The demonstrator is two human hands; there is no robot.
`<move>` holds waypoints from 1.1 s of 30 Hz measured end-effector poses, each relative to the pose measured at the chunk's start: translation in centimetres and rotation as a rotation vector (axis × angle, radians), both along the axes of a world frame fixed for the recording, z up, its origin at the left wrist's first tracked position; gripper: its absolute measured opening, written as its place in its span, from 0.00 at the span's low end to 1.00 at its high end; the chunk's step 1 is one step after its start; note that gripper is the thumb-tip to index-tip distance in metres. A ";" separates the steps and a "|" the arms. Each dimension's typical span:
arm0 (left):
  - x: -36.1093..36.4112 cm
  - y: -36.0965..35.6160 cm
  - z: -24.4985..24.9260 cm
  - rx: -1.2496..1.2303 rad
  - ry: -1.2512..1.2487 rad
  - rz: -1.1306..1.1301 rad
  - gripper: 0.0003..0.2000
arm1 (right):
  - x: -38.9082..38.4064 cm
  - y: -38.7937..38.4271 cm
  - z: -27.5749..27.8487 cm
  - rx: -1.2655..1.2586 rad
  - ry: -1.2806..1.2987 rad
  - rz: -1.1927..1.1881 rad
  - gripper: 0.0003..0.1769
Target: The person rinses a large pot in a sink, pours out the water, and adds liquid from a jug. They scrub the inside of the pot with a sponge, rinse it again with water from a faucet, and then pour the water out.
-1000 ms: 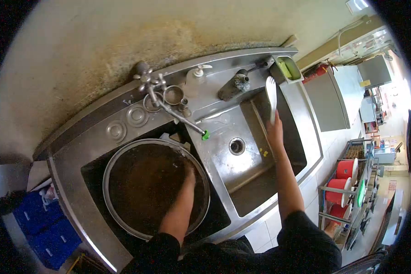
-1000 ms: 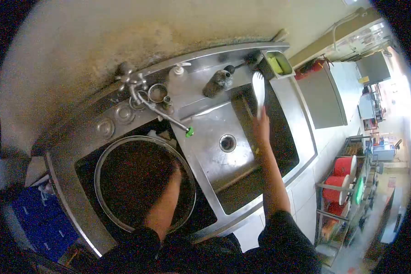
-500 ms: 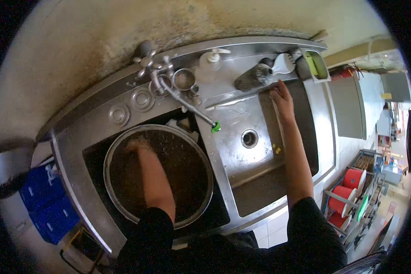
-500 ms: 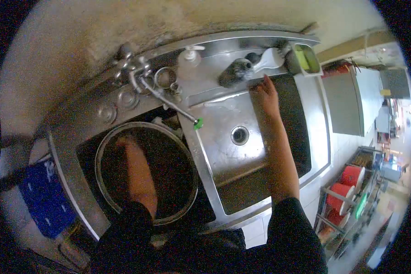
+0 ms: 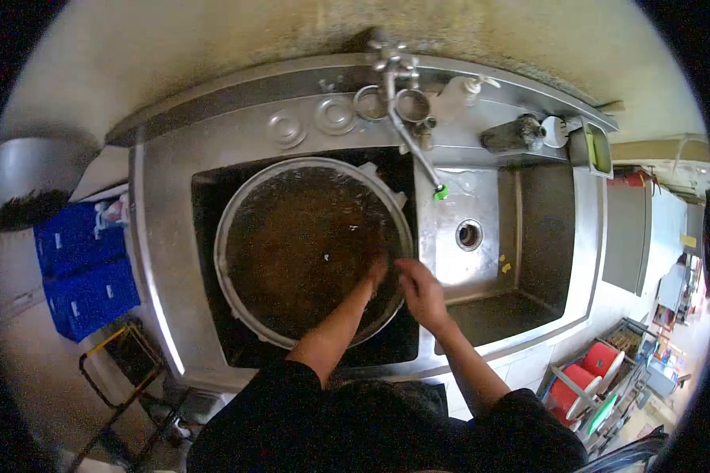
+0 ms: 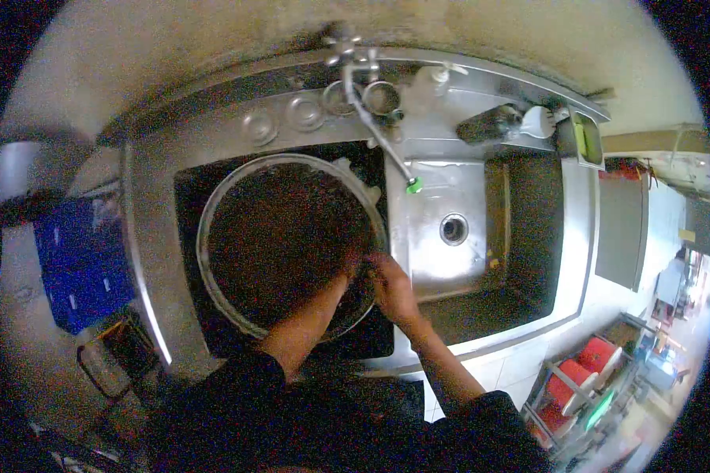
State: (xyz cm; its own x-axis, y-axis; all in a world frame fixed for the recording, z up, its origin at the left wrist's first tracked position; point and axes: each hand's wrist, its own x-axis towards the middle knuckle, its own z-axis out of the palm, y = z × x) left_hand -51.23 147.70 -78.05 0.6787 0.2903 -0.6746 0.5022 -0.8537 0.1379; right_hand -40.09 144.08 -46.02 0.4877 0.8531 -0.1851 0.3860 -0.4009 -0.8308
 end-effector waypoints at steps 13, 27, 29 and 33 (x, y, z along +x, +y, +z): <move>-23.8 9.3 9.5 -0.449 0.381 0.362 0.16 | -10.8 -1.6 -13.5 -0.436 -0.583 0.989 0.20; -18.0 29.0 22.1 -0.287 -0.451 0.677 0.10 | -30.2 18.4 -22.2 -0.123 -0.127 1.066 0.20; -18.7 28.7 23.1 -0.333 -0.734 0.703 0.10 | -28.7 23.3 -23.2 -0.171 -0.206 0.950 0.21; -19.6 25.7 30.1 -0.194 -0.920 0.909 0.10 | -20.3 31.0 -25.1 -0.436 -0.469 0.705 0.21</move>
